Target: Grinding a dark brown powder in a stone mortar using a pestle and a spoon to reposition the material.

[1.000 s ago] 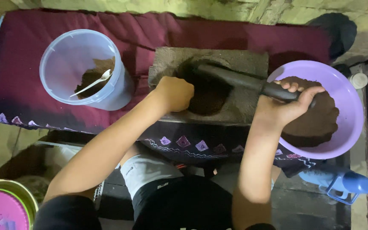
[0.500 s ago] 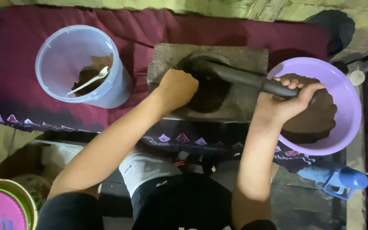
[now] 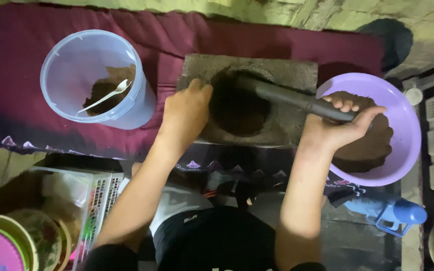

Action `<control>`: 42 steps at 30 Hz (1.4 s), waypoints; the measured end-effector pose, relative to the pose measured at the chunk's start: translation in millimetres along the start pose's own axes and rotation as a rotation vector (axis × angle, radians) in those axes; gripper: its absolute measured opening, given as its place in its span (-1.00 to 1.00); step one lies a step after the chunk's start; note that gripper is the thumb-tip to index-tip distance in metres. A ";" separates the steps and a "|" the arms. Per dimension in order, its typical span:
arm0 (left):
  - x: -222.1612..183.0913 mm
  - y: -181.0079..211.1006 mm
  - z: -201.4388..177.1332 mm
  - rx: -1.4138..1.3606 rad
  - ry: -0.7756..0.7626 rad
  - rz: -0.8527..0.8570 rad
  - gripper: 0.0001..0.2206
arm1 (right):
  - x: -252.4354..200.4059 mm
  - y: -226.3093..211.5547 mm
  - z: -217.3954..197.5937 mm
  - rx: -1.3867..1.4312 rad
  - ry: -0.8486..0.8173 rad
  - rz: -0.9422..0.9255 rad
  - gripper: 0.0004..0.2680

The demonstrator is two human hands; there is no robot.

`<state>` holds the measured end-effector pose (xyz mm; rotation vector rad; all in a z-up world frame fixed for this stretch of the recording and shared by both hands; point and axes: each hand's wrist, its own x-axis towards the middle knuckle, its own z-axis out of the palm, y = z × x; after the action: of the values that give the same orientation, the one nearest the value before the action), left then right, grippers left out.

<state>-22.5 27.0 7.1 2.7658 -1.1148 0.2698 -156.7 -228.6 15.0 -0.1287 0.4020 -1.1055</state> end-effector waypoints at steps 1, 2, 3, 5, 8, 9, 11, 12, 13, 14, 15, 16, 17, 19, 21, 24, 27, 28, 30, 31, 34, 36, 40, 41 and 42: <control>2.1 -2.1 -6.9 -0.008 0.003 0.004 -0.83 | 2.8 0.1 -2.1 -0.003 -0.003 -0.008 -0.68; 3.8 -4.3 -13.6 -0.097 -0.003 -0.019 -0.84 | 5.5 0.2 -4.4 -0.008 -0.055 -0.014 -0.68; 3.3 -7.0 -20.4 -0.183 -0.009 -0.046 -0.84 | 7.5 1.1 -8.1 -0.012 -0.105 -0.014 -0.69; 9.0 -9.2 -15.0 -0.249 0.016 -0.067 -0.86 | 14.0 -1.2 -15.0 -0.014 -0.140 -0.014 -0.70; 13.7 -9.1 -0.9 -0.305 0.109 -0.120 -0.85 | 13.4 -0.9 -12.5 -0.006 -0.157 0.005 -0.70; 16.9 -6.8 5.5 -0.301 0.178 -0.149 -0.85 | 13.1 -1.9 -8.9 0.001 -0.141 0.019 -0.70; 11.5 -7.9 16.6 -0.427 0.296 -0.116 -0.82 | 6.6 -2.2 -2.9 -0.016 -0.110 0.024 -0.69; 8.7 -8.1 22.9 -0.549 0.407 -0.086 -0.78 | 3.2 -2.8 -1.1 -0.034 -0.071 0.034 -0.68; 7.3 -6.8 18.7 -0.555 0.407 -0.088 -0.78 | 19.8 -4.9 -11.6 -0.039 -0.073 0.032 -0.68; 5.5 -5.8 14.7 -0.538 0.417 -0.114 -0.74 | 36.1 -6.9 -22.3 -0.110 -0.092 0.029 -0.70; 3.9 -6.0 11.2 -0.518 0.427 -0.139 -0.70 | 52.9 -7.5 -33.5 -0.179 -0.109 0.028 -0.73; 0.3 -5.2 18.6 -0.522 0.427 -0.142 -0.70 | 49.2 -9.6 -40.4 -0.183 -0.110 0.028 -0.73; 3.4 -6.3 23.3 -0.498 0.429 -0.103 -0.72 | 50.2 -8.5 -40.1 -0.186 -0.109 0.023 -0.74; 6.1 -7.2 24.6 -0.478 0.435 -0.073 -0.73 | 36.3 -12.6 -27.9 -0.197 -0.113 0.020 -0.75; 7.2 -7.9 17.8 -0.578 0.344 -0.080 -0.74 | 8.1 -21.5 -3.9 -0.212 -0.304 0.023 -0.79; 10.4 -14.9 22.9 -0.696 0.276 -0.107 -0.77 | -25.8 -39.9 26.4 -0.262 -0.551 0.070 -0.78; 10.0 -14.3 15.9 -0.682 0.191 -0.077 -0.87 | -28.4 -51.9 21.7 -0.305 -0.733 0.047 -0.78; 11.7 -15.6 17.9 -0.681 0.194 -0.077 -0.87 | -44.9 -40.0 27.4 -0.304 -0.735 0.048 -0.78; 12.7 -15.7 23.6 -0.717 0.147 -0.085 -0.90 | -79.0 -19.0 36.2 -0.210 -0.840 0.074 -0.83; 12.8 -14.6 18.6 -0.718 0.145 -0.082 -0.90 | -63.9 -4.6 17.8 -0.210 -0.838 0.071 -0.83; 8.4 -12.6 8.5 -0.661 0.112 -0.101 -0.89 | -30.6 24.2 -27.2 -0.330 -0.894 0.104 -0.88; 11.0 -13.3 8.0 -0.643 0.086 -0.097 -0.87 | -16.4 26.8 -35.5 -0.383 -0.949 0.021 -0.83; 8.8 -11.2 1.2 -0.633 0.083 -0.105 -0.90 | -23.1 8.3 -20.9 -0.391 -0.949 -0.024 -0.82; 8.7 -10.8 2.3 -0.650 0.080 -0.107 -0.89 | -27.5 -0.9 -15.8 -0.399 -0.933 -0.036 -0.82; 8.9 -10.9 4.1 -0.668 0.077 -0.109 -0.88 | -31.5 -9.4 -11.0 -0.407 -0.917 -0.048 -0.83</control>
<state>-8.1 27.9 4.3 2.1876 -0.8328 -0.0157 -180.9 -203.8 15.6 -0.9664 -0.2127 -0.8882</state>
